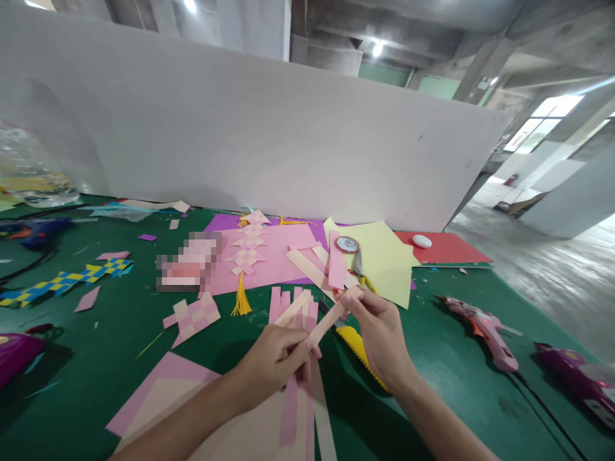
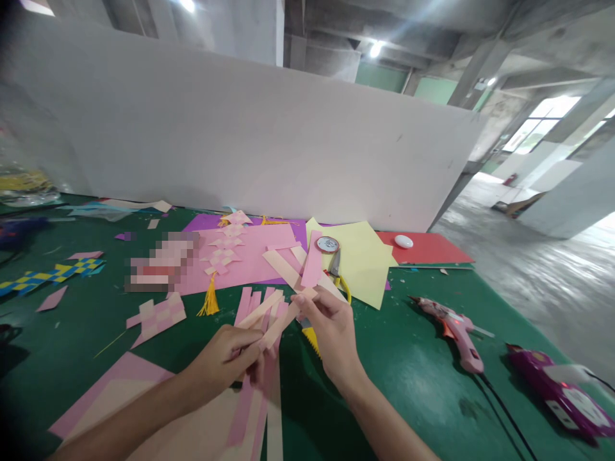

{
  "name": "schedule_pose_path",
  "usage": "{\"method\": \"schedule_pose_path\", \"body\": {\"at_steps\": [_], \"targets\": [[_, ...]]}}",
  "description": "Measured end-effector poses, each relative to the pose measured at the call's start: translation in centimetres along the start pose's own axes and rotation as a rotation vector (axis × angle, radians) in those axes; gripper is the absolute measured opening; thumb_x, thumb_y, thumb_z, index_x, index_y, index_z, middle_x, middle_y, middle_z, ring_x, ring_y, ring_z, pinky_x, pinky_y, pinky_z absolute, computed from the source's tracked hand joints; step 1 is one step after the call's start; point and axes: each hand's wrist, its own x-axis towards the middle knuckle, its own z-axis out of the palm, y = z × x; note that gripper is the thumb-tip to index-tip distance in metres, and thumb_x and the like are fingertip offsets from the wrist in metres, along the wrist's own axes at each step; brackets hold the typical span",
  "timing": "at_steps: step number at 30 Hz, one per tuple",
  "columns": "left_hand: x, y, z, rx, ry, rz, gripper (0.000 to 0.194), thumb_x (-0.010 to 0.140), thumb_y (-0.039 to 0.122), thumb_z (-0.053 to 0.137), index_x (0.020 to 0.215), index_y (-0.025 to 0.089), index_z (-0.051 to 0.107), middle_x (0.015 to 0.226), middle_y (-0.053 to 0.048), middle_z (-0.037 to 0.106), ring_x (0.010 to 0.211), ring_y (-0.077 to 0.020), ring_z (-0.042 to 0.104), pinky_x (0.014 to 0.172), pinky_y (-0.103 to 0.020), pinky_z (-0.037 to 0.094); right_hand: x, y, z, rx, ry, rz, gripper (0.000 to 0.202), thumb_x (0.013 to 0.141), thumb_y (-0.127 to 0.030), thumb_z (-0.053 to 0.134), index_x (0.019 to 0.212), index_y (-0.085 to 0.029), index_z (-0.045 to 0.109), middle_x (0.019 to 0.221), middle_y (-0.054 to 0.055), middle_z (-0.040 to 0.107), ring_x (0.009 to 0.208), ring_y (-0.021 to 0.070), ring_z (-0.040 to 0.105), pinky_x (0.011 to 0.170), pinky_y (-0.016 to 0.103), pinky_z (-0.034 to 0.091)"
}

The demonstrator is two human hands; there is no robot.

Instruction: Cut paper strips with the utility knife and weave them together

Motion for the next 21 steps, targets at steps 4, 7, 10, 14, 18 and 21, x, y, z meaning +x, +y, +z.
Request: {"method": "schedule_pose_path", "body": {"at_steps": [4,7,10,14,18,21], "targets": [[0.12,0.12,-0.08,0.11,0.021,0.061,0.039,0.089,0.031,0.042,0.061,0.014,0.063,0.053,-0.001,0.066,0.046,-0.0102,0.059,0.048,-0.016,0.044,-0.02,-0.08,0.03,-0.012,0.007,-0.004,0.029,0.082,-0.034,0.06,0.058,-0.018,0.058,0.068,0.0,0.054,0.07,0.0148,0.049,0.066,0.027,0.038],[0.13,0.18,-0.12,0.146,0.019,0.095,0.04,0.089,0.028,0.042,0.057,0.015,0.063,0.053,-0.001,0.066,0.045,-0.0095,0.058,0.052,-0.017,0.046,-0.06,-0.14,0.04,-0.034,0.011,-0.013,0.029,0.082,-0.035,0.059,0.059,-0.018,0.058,0.068,0.001,0.054,0.07,0.0155,0.05,0.066,0.028,0.038],[0.1,0.13,-0.1,0.176,0.022,0.113,0.042,0.089,0.029,0.043,0.053,0.014,0.061,0.052,-0.001,0.066,0.046,-0.0097,0.059,0.056,-0.017,0.047,-0.09,-0.15,0.04,-0.041,0.006,-0.022,0.029,0.083,-0.034,0.058,0.058,-0.018,0.058,0.066,0.0,0.053,0.069,0.0153,0.05,0.066,0.028,0.038],[0.12,-0.04,-0.11,0.212,0.029,0.117,0.043,0.088,0.031,0.047,0.05,0.013,0.058,0.05,-0.002,0.065,0.042,-0.0082,0.056,0.048,-0.015,0.042,-0.08,-0.12,0.02,-0.036,-0.007,-0.009,0.028,0.083,-0.033,0.058,0.06,-0.019,0.059,0.066,-0.001,0.054,0.069,0.0142,0.049,0.066,0.028,0.036],[0.2,0.0,-0.08,0.205,0.037,0.098,0.04,0.086,0.029,0.051,0.05,0.013,0.058,0.05,-0.003,0.065,0.041,-0.008,0.056,0.046,-0.014,0.041,-0.09,-0.12,-0.02,-0.024,-0.01,-0.002,0.027,0.083,-0.033,0.059,0.06,-0.019,0.06,0.066,-0.001,0.053,0.07,0.0142,0.048,0.066,0.027,0.036],[0.16,0.0,0.05,0.115,0.019,0.027,0.03,0.082,0.03,0.056,0.061,0.012,0.066,0.057,-0.004,0.068,0.044,-0.01,0.058,0.046,-0.016,0.043,-0.09,-0.1,-0.05,-0.005,-0.028,0.01,0.028,0.083,-0.033,0.059,0.059,-0.018,0.058,0.066,-0.001,0.053,0.07,0.0139,0.048,0.066,0.027,0.036]]}}
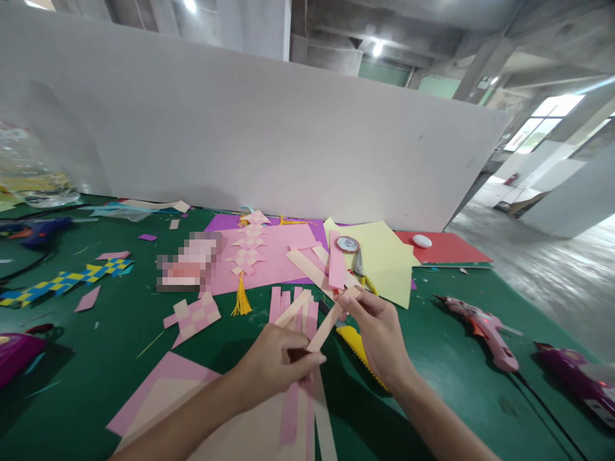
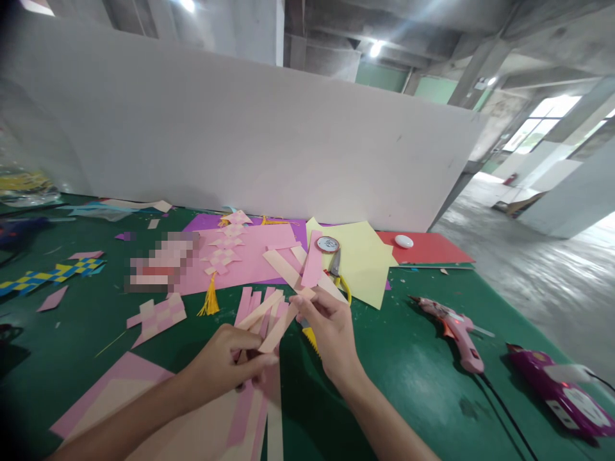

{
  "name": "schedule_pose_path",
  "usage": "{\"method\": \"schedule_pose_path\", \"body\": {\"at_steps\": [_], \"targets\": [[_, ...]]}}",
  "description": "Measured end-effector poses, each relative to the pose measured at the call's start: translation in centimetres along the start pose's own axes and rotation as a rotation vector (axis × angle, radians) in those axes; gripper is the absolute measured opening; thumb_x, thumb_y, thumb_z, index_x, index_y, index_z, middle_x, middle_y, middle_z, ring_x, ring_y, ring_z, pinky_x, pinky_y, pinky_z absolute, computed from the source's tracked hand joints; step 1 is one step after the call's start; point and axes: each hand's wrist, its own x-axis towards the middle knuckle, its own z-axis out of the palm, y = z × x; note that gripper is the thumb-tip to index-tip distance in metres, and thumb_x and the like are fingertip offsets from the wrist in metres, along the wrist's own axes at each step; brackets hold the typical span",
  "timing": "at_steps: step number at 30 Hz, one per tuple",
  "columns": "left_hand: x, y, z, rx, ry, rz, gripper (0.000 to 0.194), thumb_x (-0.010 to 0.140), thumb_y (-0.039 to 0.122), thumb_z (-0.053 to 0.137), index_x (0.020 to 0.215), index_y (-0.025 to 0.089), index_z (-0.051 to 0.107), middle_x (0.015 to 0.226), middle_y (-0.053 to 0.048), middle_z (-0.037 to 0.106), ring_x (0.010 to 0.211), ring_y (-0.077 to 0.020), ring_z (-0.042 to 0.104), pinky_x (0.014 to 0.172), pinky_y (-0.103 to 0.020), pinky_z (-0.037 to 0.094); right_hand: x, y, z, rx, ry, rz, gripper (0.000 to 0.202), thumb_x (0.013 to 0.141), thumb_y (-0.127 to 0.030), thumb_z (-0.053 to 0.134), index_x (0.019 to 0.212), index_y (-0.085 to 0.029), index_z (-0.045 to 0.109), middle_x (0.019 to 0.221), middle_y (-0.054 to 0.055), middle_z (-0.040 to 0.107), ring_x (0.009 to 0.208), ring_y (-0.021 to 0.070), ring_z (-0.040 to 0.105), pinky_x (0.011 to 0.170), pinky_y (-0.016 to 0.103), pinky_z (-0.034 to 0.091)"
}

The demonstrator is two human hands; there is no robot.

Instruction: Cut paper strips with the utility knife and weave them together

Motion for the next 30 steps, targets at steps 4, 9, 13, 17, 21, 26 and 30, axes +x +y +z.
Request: {"method": "schedule_pose_path", "body": {"at_steps": [4,9,13,17,21,26,30], "targets": [[-0.1,-0.2,0.1,-0.098,-0.015,-0.03,0.025,0.081,0.034,0.058,0.078,0.012,0.069,0.062,-0.004,0.069,0.052,-0.0135,0.062,0.049,-0.019,0.046,0.0,0.1,0.1,-0.02,-0.042,0.021,0.027,0.082,-0.032,0.061,0.06,-0.018,0.059,0.064,-0.002,0.05,0.064,0.0122,0.044,0.061,0.026,0.034],[0.0,-0.3,-0.1,-0.336,-0.031,-0.02,0.04,0.088,0.044,0.047,0.079,0.011,0.067,0.082,-0.008,0.07,0.068,-0.017,0.066,0.064,-0.024,0.05,-0.4,0.1,0.8,-0.016,-0.205,0.03,0.025,0.081,-0.029,0.062,0.059,-0.017,0.06,0.064,-0.002,0.049,0.064,0.012,0.047,0.059,0.024,0.037],[0.2,-0.5,-0.2,-0.62,-0.094,-0.072,0.044,0.09,0.047,0.043,0.092,0.009,0.065,0.079,-0.011,0.071,0.077,-0.0214,0.067,0.074,-0.03,0.051,-0.8,0.3,1.3,0.04,-0.297,0.029,0.015,0.079,-0.027,0.064,0.067,-0.018,0.065,0.077,0.0,0.053,0.061,0.0105,0.05,0.057,0.024,0.04],[0.1,-0.8,-0.3,-0.753,-0.136,-0.132,0.036,0.089,0.043,0.048,0.091,0.01,0.063,0.082,-0.013,0.071,0.076,-0.0204,0.068,0.069,-0.028,0.051,-0.8,0.6,1.4,0.071,-0.308,0.018,0.012,0.078,-0.022,0.067,0.066,-0.02,0.067,0.077,-0.001,0.054,0.068,0.0106,0.052,0.061,0.022,0.041],[0.1,-0.8,-0.4,-0.78,-0.15,-0.178,0.033,0.088,0.042,0.051,0.089,0.01,0.062,0.082,-0.012,0.07,0.069,-0.0165,0.067,0.057,-0.021,0.049,-0.7,0.6,1.3,0.139,-0.351,0.06,0.016,0.078,-0.021,0.066,0.062,-0.019,0.066,0.079,-0.001,0.054,0.068,0.0099,0.053,0.06,0.021,0.041],[0.1,-0.9,-0.4,-0.727,-0.144,-0.197,0.032,0.087,0.043,0.053,0.089,0.012,0.062,0.079,-0.009,0.069,0.066,-0.0146,0.066,0.056,-0.02,0.047,-0.6,0.1,1.0,0.124,-0.37,0.087,0.009,0.078,-0.02,0.066,0.07,-0.02,0.067,0.078,-0.002,0.054,0.067,0.0092,0.053,0.06,0.02,0.041],[0.2,-1.3,-0.4,-0.741,-0.152,-0.185,0.031,0.085,0.042,0.057,0.09,0.012,0.062,0.079,-0.009,0.069,0.067,-0.0156,0.066,0.061,-0.024,0.048,-0.5,-0.3,0.9,0.079,-0.364,0.065,0.008,0.079,-0.021,0.065,0.072,-0.02,0.067,0.078,-0.001,0.057,0.069,0.0095,0.053,0.064,0.021,0.041]]}}
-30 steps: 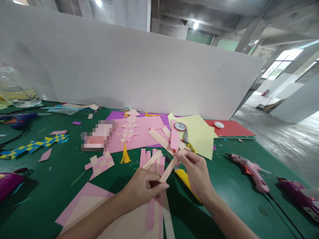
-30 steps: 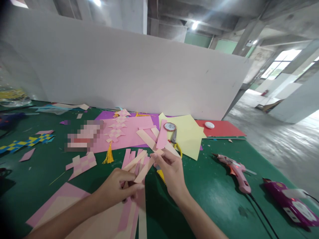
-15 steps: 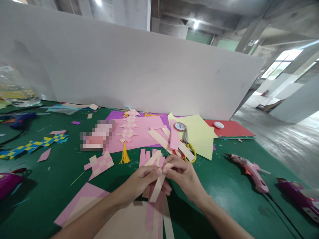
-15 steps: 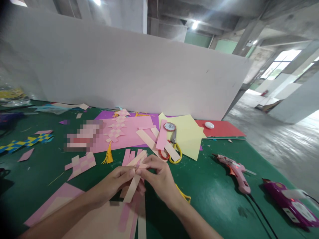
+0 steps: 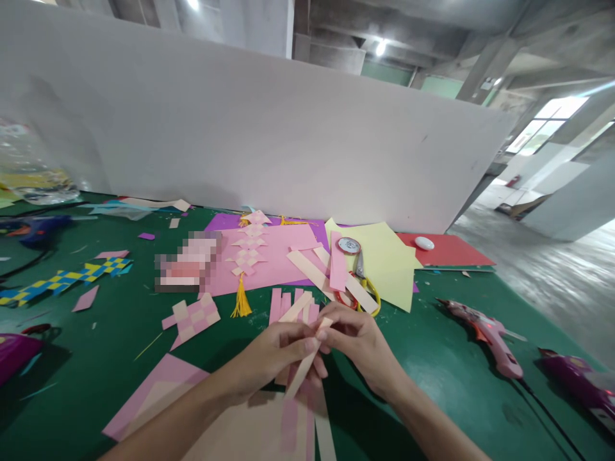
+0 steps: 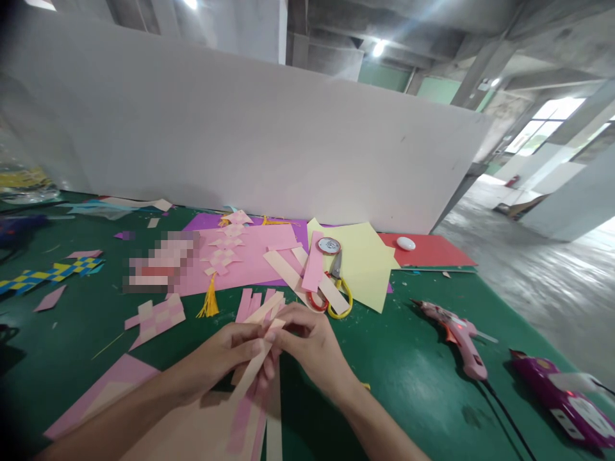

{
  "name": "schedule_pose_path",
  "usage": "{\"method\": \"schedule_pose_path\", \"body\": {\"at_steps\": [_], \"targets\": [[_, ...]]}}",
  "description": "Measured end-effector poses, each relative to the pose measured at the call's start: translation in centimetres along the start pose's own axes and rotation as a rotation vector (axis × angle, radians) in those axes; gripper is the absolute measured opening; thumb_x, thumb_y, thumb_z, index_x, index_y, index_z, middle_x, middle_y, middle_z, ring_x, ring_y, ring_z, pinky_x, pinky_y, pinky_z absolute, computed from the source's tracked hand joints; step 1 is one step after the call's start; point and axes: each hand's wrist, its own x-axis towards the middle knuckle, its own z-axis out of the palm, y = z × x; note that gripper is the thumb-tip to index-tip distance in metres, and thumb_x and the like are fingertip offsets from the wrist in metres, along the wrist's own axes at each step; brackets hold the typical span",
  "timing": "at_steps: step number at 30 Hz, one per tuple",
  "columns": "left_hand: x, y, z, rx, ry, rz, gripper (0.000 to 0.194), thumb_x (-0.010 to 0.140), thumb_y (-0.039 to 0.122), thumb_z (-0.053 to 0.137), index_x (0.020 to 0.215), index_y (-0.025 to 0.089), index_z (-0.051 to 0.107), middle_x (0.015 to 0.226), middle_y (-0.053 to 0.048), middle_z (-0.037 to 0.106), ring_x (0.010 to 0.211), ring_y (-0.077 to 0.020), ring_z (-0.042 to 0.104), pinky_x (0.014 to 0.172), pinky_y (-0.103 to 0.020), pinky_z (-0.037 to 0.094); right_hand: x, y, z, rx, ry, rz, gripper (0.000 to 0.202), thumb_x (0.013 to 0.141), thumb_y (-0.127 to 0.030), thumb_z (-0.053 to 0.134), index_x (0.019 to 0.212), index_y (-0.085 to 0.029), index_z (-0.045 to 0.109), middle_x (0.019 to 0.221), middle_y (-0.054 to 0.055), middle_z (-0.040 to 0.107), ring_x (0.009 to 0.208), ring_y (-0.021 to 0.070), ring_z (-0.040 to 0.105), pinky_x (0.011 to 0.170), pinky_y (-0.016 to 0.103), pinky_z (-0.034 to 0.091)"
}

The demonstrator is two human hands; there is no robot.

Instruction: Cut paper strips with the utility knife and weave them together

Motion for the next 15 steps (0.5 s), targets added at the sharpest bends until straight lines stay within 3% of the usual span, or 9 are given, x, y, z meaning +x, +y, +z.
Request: {"method": "schedule_pose_path", "body": {"at_steps": [9,15], "targets": [[0.1,0.5,-0.2,0.006,-0.016,0.008,0.026,0.083,0.038,0.059,0.084,0.013,0.063,0.077,-0.007,0.069,0.063,-0.0145,0.065,0.058,-0.022,0.047,0.0,-0.1,-0.2,-0.031,-0.006,0.022,0.013,0.079,-0.025,0.066,0.068,-0.019,0.069,0.078,0.001,0.058,0.073,0.0122,0.053,0.066,0.023,0.041],[0.1,1.1,-0.4,0.065,0.037,0.065,0.027,0.08,0.039,0.063,0.078,0.011,0.064,0.074,-0.006,0.069,0.058,-0.0118,0.063,0.055,-0.019,0.044,-0.2,-0.4,-0.3,-0.119,0.013,0.005,0.017,0.084,-0.028,0.06,0.074,-0.022,0.073,0.079,0.003,0.062,0.077,0.0149,0.056,0.071,0.025,0.042]]}}
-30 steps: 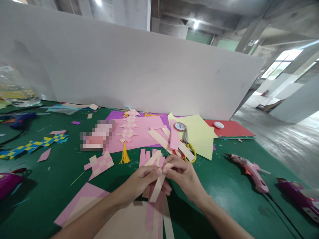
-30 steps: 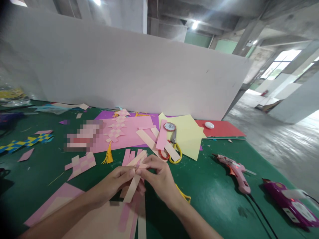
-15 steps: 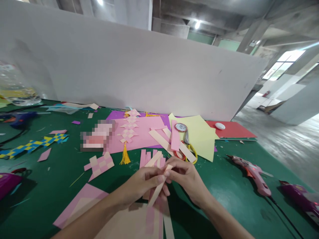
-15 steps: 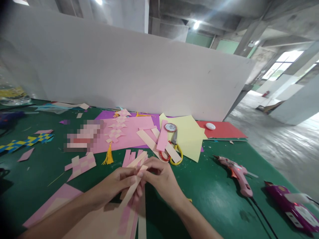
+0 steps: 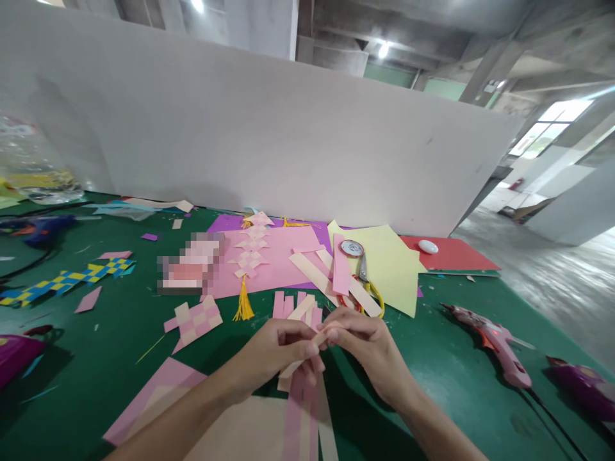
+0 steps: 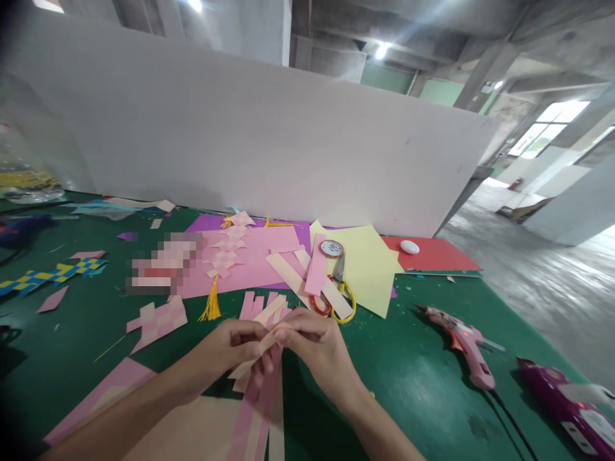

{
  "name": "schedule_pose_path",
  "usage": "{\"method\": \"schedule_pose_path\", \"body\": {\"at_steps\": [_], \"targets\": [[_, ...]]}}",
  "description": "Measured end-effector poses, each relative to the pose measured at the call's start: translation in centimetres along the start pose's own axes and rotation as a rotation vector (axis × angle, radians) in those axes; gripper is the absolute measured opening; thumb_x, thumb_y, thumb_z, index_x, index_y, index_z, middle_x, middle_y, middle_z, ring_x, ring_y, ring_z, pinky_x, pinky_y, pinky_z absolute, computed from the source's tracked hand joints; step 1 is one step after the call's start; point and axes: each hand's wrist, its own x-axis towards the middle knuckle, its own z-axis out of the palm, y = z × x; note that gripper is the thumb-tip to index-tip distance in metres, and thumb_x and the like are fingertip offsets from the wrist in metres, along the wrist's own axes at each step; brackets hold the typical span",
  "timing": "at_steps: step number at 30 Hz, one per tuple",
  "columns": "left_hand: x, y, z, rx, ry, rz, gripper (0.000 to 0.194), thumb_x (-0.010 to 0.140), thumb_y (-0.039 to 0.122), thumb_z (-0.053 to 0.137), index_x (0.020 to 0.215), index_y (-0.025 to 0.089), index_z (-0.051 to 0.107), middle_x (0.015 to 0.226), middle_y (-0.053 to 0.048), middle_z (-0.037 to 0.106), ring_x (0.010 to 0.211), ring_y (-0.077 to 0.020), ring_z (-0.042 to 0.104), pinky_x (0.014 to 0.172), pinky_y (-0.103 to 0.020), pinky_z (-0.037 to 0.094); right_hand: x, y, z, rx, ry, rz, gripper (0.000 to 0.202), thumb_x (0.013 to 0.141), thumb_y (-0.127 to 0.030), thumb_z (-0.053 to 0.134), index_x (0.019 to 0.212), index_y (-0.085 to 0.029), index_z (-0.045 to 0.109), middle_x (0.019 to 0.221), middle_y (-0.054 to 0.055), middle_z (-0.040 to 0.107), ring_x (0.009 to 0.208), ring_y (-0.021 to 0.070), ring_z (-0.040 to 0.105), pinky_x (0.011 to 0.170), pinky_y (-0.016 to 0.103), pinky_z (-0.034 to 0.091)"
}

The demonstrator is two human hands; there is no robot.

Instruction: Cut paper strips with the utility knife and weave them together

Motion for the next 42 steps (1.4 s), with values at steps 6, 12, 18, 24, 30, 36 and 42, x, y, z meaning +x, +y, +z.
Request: {"method": "schedule_pose_path", "body": {"at_steps": [6,12,18,24,30,36,42], "targets": [[0.11,0.11,-0.35,-0.041,0.012,-0.008,0.027,0.08,0.038,0.063,0.08,0.011,0.065,0.074,-0.006,0.069,0.06,-0.0128,0.065,0.06,-0.021,0.047,-0.08,0.08,0.2,-0.073,0.006,-0.046,0.018,0.087,-0.029,0.056,0.085,-0.025,0.074,0.082,0.002,0.063,0.08,0.0157,0.058,0.075,0.027,0.043],[0.18,0.18,-0.36,-0.07,0.074,-0.05,0.027,0.076,0.037,0.067,0.087,0.012,0.062,0.081,-0.008,0.071,0.065,-0.0169,0.068,0.062,-0.024,0.048,0.36,0.36,0.53,-0.243,0.074,-0.069,0.021,0.088,-0.032,0.053,0.097,-0.028,0.072,0.088,0.003,0.064,0.085,0.0173,0.058,0.077,0.027,0.044],[0.27,0.3,-0.25,-0.088,0.084,-0.026,0.024,0.076,0.033,0.067,0.086,0.013,0.06,0.081,-0.006,0.069,0.067,-0.0177,0.068,0.067,-0.027,0.048,0.26,0.64,0.61,-0.321,0.126,-0.106,0.023,0.088,-0.031,0.052,0.101,-0.027,0.071,0.094,0.005,0.066,0.09,0.0197,0.06,0.079,0.028,0.046],[0.37,0.05,-0.34,-0.074,0.102,0.009,0.024,0.076,0.034,0.067,0.086,0.013,0.06,0.077,-0.005,0.066,0.068,-0.0171,0.065,0.067,-0.029,0.049,0.33,0.56,0.61,-0.278,0.134,-0.062,0.019,0.085,-0.028,0.056,0.097,-0.026,0.071,0.092,0.004,0.067,0.087,0.0182,0.06,0.076,0.026,0.046],[0.46,0.0,-0.32,-0.054,0.095,0.024,0.023,0.077,0.032,0.067,0.087,0.013,0.06,0.078,-0.006,0.067,0.071,-0.0175,0.064,0.067,-0.028,0.049,0.34,0.29,0.83,-0.179,0.158,0.033,0.01,0.078,-0.026,0.063,0.078,-0.02,0.07,0.078,0.003,0.065,0.073,0.0169,0.06,0.065,0.025,0.046],[0.4,0.24,-0.24,-0.045,0.113,0.022,0.022,0.076,0.032,0.068,0.086,0.014,0.06,0.078,-0.005,0.067,0.071,-0.0168,0.064,0.068,-0.028,0.049,0.36,0.29,0.8,-0.207,0.218,0.065,0.01,0.075,-0.028,0.066,0.078,-0.022,0.072,0.077,0.003,0.069,0.074,0.0179,0.062,0.065,0.026,0.048],[0.32,0.53,-0.1,-0.056,0.134,0.008,0.024,0.077,0.035,0.067,0.087,0.014,0.06,0.076,-0.004,0.066,0.069,-0.0169,0.064,0.067,-0.028,0.049,0.32,0.2,0.73,-0.223,0.216,0.07,0.013,0.076,-0.03,0.066,0.084,-0.025,0.074,0.083,0.002,0.071,0.078,0.0191,0.064,0.068,0.027,0.049]]}}
